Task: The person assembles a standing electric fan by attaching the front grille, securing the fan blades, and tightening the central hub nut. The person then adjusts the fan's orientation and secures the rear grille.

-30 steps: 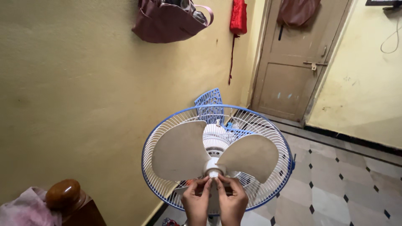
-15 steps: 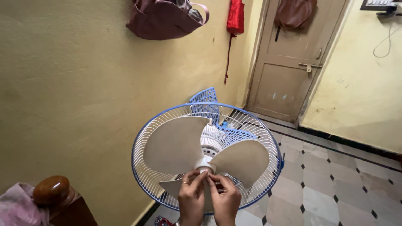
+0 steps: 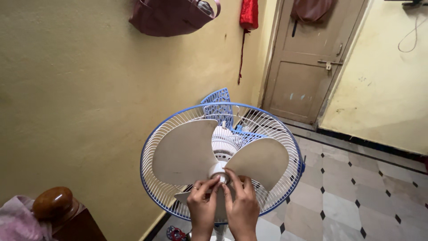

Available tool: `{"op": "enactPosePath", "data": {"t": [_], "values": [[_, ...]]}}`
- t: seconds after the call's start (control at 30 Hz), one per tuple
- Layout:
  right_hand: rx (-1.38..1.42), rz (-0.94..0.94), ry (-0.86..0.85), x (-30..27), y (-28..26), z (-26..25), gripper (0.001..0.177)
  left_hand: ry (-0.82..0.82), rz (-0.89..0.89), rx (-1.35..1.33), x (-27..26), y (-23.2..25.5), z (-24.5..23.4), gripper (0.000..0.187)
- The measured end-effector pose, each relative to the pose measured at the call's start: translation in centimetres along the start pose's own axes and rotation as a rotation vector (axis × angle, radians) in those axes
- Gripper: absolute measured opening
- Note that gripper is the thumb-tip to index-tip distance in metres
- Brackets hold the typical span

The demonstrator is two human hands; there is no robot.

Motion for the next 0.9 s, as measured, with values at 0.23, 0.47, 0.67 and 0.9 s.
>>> {"op": "enactPosePath", "data": {"t": [0.23, 0.47, 0.67, 0.9], "values": [[-0.042, 0.337, -0.137, -0.6, 4.0, 0.5, 0.035, 0.02, -0.007, -0.033, -0.3, 0.2, 0.0, 0.022], [0.153, -0.049, 0.048, -1.4, 3.6, 0.7, 0.048, 0.048, -0.025, 0.017, -0.7, 0.6, 0.4, 0.019], [0.049, -0.178, 0.01, -0.3, 2.7, 0.9, 0.05, -0.03, -0.243, -0.125, -0.6, 0.3, -0.4, 0.017], [-0.309, -0.08, -0.164, 2.4, 1.8, -0.4, 0.064, -0.031, -0.208, -0.037, -1.1, 0.1, -0.2, 0.019]]}}
Point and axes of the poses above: each hand's wrist, its own x-axis towards the middle knuckle, its own z-axis out of the palm, y = z × x, the point moved 2 cm from there along x, towards the middle knuckle, and after that the axes turned 14 degrees about x, right-handed, at the moved point
